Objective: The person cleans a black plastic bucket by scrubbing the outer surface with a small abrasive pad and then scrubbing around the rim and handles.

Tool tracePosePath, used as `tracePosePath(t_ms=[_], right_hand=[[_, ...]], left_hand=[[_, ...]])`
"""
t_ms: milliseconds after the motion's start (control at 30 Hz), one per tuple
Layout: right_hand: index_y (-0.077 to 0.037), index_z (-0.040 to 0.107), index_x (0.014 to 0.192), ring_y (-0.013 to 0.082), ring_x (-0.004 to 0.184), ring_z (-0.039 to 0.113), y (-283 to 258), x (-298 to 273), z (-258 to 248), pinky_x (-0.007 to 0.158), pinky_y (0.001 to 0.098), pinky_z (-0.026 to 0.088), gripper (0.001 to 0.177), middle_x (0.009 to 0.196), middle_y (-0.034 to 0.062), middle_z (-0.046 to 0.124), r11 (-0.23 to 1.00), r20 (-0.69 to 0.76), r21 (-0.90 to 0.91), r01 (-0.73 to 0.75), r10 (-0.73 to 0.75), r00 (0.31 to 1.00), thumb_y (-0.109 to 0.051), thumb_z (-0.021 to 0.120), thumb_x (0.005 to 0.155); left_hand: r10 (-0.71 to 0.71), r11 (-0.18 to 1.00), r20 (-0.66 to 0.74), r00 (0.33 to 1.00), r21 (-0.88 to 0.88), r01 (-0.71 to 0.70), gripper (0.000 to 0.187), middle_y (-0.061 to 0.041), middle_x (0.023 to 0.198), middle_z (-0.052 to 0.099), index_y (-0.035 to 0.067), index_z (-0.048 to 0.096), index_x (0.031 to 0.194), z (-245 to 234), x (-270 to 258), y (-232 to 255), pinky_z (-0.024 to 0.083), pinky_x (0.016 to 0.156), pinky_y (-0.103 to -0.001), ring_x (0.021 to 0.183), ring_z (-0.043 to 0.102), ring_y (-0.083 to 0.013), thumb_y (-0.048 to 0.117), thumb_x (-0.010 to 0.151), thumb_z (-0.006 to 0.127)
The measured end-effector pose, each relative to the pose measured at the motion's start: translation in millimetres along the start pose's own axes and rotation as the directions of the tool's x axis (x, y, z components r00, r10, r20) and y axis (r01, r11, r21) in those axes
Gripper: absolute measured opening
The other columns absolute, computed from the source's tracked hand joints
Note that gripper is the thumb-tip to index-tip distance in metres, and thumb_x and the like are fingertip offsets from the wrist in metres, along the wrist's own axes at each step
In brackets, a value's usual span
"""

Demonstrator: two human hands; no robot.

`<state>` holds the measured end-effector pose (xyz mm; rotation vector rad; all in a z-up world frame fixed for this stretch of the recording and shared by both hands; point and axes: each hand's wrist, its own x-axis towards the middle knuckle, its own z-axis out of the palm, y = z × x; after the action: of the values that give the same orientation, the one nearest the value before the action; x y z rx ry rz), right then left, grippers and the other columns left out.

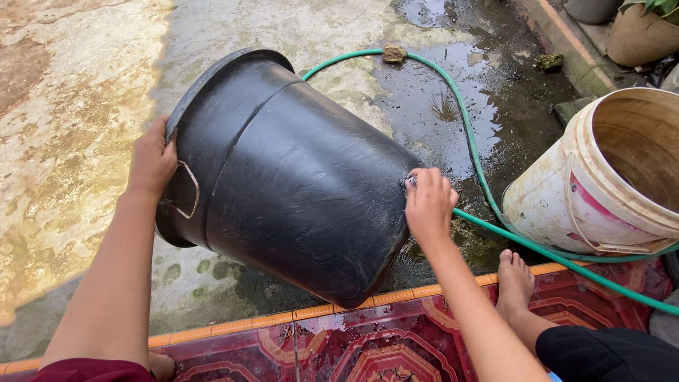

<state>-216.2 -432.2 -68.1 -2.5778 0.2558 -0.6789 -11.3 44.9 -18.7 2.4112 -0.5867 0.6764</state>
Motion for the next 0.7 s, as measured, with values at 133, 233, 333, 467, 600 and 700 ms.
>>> tracePosePath(t_ms=[133, 233, 333, 467, 600, 700], right_hand=[[-0.015, 0.062, 0.110, 0.0286, 0.109, 0.050, -60, -126, 22, 0.108, 0.0535, 0.032, 0.026, 0.110, 0.0053, 0.054, 0.938, -0.085, -0.090, 0.334, -0.342, 0.936, -0.004, 0.060, 0.086], [-0.016, 0.061, 0.112, 0.0264, 0.107, 0.049, -65, -160, 23, 0.113, 0.0567, 0.031, 0.025, 0.112, 0.0041, 0.052, 0.950, -0.183, -0.034, 0.309, -0.310, 0.933, -0.006, 0.059, 0.089], [-0.010, 0.060, 0.112, 0.0312, 0.114, 0.050, -26, -112, 18, 0.109, 0.0555, 0.031, 0.019, 0.113, 0.0095, 0.052, 0.986, -0.258, -0.002, 0.166, -0.160, 0.953, -0.007, 0.057, 0.094], [-0.005, 0.057, 0.116, 0.0329, 0.114, 0.050, 6, -41, 14, 0.098, 0.0479, 0.036, 0.013, 0.117, 0.0147, 0.056, 0.981, -0.216, 0.190, -0.032, 0.074, 0.974, -0.009, 0.056, 0.104], [-0.008, 0.056, 0.111, 0.0293, 0.113, 0.049, -26, -126, 40, 0.099, 0.0441, 0.036, 0.016, 0.113, 0.0115, 0.051, 0.977, -0.270, 0.209, 0.046, 0.012, 0.963, -0.001, 0.055, 0.097], [-0.015, 0.059, 0.107, 0.0269, 0.107, 0.046, -57, -197, 47, 0.102, 0.0497, 0.035, 0.028, 0.106, 0.0086, 0.046, 0.981, -0.156, 0.058, 0.186, -0.176, 0.972, 0.000, 0.059, 0.084]], left_hand=[[-0.230, 0.973, 0.061, 0.971, 0.017, 0.229, 0.030, -0.023, 0.079, 0.062, 0.004, 0.063, 0.133, 0, -1, -1, 0.045, 0.064, -0.042, 0.064, 0.058, -0.0317, 0.006, 0.103, 0.059], [-0.260, 0.964, 0.036, 0.965, -0.050, 0.261, 0.025, -0.021, 0.078, 0.061, 0.004, 0.064, 0.131, -1, 1, 4, 0.045, 0.065, -0.038, 0.063, 0.053, -0.0237, 0.008, 0.107, 0.060], [-0.188, 0.978, 0.028, 0.982, -0.087, 0.190, 0.019, -0.020, 0.084, 0.063, 0.002, 0.065, 0.127, -2, -2, -1, 0.046, 0.069, -0.035, 0.069, 0.053, -0.0185, 0.010, 0.110, 0.061], [-0.163, 0.978, 0.030, 0.986, -0.126, 0.166, 0.023, -0.020, 0.087, 0.066, 0.002, 0.065, 0.129, 5, 1, 0, 0.048, 0.074, -0.033, 0.075, 0.058, -0.0184, 0.008, 0.108, 0.059], [-0.218, 0.975, 0.044, 0.975, -0.039, 0.219, 0.023, -0.024, 0.089, 0.065, 0.001, 0.065, 0.129, 6, 9, -8, 0.048, 0.072, -0.037, 0.072, 0.060, -0.0246, 0.012, 0.109, 0.062], [-0.144, 0.989, 0.054, 0.988, -0.030, 0.146, 0.020, -0.025, 0.094, 0.066, -0.001, 0.064, 0.128, 5, 10, -10, 0.049, 0.077, -0.038, 0.079, 0.062, -0.0289, 0.010, 0.112, 0.061]])
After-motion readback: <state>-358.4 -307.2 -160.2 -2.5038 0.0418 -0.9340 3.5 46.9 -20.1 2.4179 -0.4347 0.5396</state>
